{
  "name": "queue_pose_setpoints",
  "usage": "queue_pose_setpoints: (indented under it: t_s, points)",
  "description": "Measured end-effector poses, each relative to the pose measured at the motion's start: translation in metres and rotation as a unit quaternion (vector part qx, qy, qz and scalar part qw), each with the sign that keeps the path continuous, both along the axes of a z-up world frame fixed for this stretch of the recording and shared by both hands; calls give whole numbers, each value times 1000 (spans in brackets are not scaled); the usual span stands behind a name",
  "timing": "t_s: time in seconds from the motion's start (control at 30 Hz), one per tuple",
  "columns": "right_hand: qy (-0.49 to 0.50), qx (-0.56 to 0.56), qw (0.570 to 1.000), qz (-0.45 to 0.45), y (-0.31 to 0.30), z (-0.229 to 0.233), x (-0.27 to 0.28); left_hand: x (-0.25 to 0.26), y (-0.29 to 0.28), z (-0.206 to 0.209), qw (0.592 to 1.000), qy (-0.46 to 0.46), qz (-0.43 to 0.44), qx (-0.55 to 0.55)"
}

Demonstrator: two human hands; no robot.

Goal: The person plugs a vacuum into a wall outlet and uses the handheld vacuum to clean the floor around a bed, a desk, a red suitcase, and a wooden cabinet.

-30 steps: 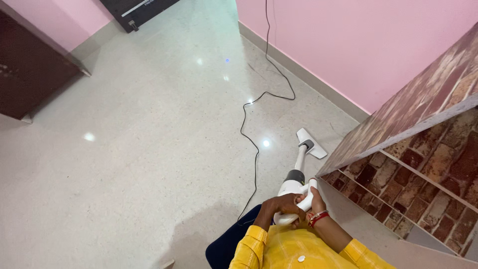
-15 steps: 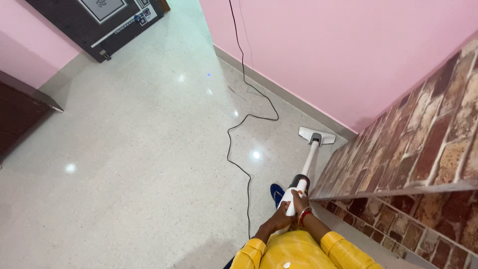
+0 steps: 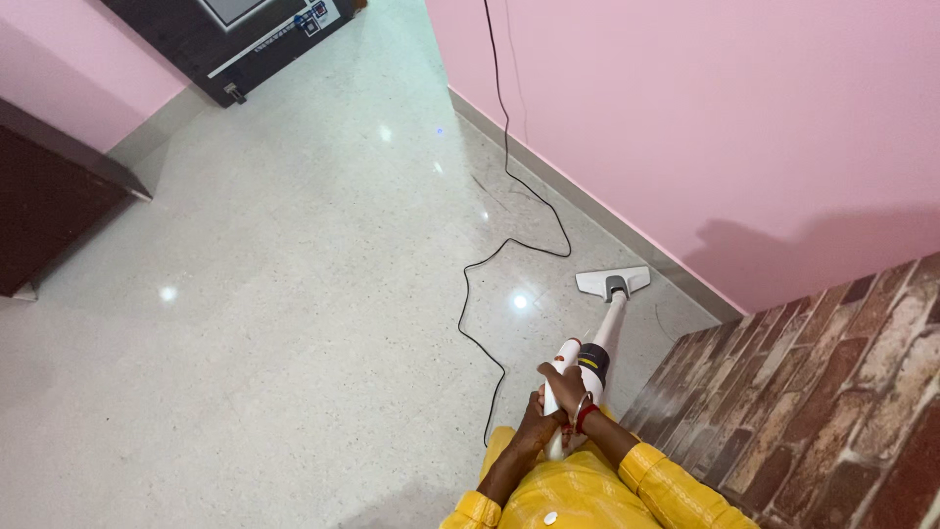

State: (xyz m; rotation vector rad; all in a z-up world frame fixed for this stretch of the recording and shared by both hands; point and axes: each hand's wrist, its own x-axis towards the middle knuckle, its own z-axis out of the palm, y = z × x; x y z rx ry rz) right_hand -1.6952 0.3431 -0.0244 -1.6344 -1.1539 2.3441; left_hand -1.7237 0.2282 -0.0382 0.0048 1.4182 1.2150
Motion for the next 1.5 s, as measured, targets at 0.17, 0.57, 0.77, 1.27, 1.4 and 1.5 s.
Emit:
queue_pose_setpoints:
  t_s: [0.17, 0.57, 0.77, 1.27, 1.4, 1.5]
  points:
    - [9, 10, 991, 136, 0, 2, -37, -13, -4, 12, 987, -53, 145, 36]
    - [-22, 64, 902, 427, -36, 20, -102, -22, -27, 9, 907, -143, 393, 56]
    - [-47, 83, 818, 568, -55, 34, -117, -13, -34, 2, 845, -142, 505, 101]
    - [128, -113, 953, 251, -112, 94, -56, 12, -112, 103, 888, 369, 273, 12]
    - [155, -58, 948, 273, -146, 142, -50, 17, -143, 131, 924, 261, 279, 18]
    - [169, 18, 928, 330, -170, 160, -50, 21, -165, 127, 933, 97, 315, 143]
